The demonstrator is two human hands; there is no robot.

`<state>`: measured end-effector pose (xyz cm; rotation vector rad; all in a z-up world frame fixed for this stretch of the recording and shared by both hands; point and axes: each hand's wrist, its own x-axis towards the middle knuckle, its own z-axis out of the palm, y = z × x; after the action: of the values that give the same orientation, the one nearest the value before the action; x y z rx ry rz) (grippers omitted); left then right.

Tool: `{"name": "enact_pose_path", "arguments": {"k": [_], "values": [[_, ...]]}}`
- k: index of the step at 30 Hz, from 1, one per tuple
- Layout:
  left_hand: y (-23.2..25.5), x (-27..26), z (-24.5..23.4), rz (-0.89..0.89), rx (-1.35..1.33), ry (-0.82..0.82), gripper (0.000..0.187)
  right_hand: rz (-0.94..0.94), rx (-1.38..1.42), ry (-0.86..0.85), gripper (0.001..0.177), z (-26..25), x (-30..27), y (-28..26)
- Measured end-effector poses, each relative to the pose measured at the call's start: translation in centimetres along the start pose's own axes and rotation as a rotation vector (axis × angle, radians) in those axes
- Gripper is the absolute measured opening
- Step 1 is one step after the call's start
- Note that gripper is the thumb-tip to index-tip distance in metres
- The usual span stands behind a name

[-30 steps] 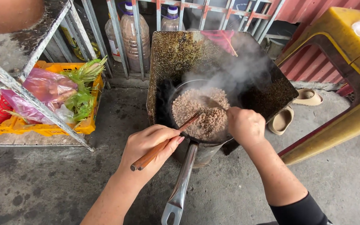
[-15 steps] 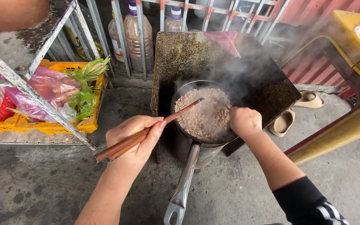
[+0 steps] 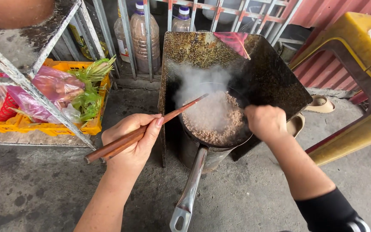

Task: The person stirs ground meat in a pan on a portable stove using chopsticks and a spoon. They then pour a liquid from a metal bowl into the pan and continue stirring the mixture.

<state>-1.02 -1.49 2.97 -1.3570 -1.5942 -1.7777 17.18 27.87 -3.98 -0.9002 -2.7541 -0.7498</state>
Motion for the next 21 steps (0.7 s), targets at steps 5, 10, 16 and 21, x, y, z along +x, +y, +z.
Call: {"name": "enact_pose_path", "arguments": {"k": [5,10,16,21], "values": [[0.2,-0.1,-0.1,0.014,0.013,0.003,0.008,-0.028,-0.046,0.106,0.019,4.5,4.6,0.1],[-0.3,-0.1,-0.6,0.003,0.001,0.006,0.009,0.052,-0.093,-0.175,0.016,4.6,3.0,0.0],[-0.6,-0.1,-0.2,-0.038,0.002,0.006,0.007,0.301,0.171,-0.576,0.028,-0.9,-0.8,-0.5],[0.0,-0.3,0.3,-0.057,-0.008,-0.007,0.006,0.189,0.219,-0.411,0.024,-3.8,-1.2,-2.3]]}}
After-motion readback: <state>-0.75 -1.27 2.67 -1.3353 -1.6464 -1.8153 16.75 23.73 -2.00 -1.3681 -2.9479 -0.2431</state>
